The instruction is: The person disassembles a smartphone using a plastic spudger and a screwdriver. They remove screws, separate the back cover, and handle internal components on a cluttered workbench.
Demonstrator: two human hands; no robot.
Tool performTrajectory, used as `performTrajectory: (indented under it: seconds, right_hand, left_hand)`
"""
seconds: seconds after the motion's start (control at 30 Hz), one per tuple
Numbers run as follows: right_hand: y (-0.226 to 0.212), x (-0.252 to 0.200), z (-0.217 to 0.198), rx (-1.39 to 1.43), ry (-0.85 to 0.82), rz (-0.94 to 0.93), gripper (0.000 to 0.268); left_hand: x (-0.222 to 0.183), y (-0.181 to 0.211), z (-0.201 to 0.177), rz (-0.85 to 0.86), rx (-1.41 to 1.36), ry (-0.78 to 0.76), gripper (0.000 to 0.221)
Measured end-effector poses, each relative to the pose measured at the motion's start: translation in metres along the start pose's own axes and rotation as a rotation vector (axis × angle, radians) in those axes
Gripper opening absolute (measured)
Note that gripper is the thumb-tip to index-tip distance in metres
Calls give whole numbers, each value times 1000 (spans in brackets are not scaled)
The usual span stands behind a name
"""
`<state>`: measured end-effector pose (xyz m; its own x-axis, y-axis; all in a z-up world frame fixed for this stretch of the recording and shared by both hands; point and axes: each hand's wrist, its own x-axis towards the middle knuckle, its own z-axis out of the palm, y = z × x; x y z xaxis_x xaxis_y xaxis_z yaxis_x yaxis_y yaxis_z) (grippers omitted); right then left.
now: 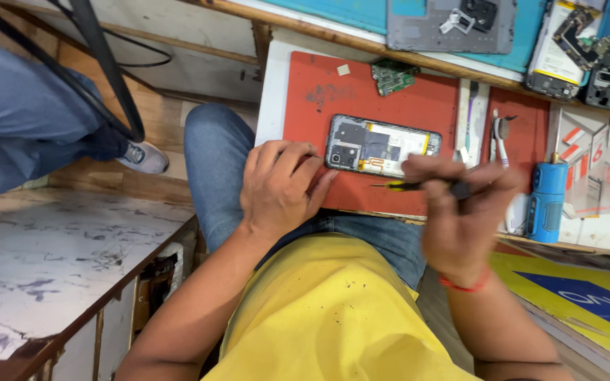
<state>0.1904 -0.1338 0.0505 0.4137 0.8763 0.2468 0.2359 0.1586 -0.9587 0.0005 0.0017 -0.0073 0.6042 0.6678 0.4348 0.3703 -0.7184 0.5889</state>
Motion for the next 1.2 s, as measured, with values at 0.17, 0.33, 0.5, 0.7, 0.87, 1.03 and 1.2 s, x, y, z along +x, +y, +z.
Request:
performTrajectory:
  seconds: [0.17,0.33,0.5,0.7,0.87,1.03,1.2]
  right_hand:
    - [36,-19,11,-320,-133,-279,53]
    - [45,-15,5,-413,-90,-258,64]
    - [59,-6,9,-331,17,-429,66]
    - [64,2,10,-349,14,-525,61]
    - [65,1,9,-362,16,-535,60]
    - [67,1,10,-374,-16,-539,63]
    - [68,2,9,-399,-38,-545,64]
  left_hand:
    - [-1,0,1,-3,17,4,22]
    - [2,2,2,-2,22,22,23]
    - [-1,3,0,-9,16,-3,23]
    - [0,0,1,6,20,2,24]
    - [-1,1,2,-3,10,-3,24]
    - [-1,0,2,-1,15,1,24]
    - [-2,0,2,-4,14,-2,23]
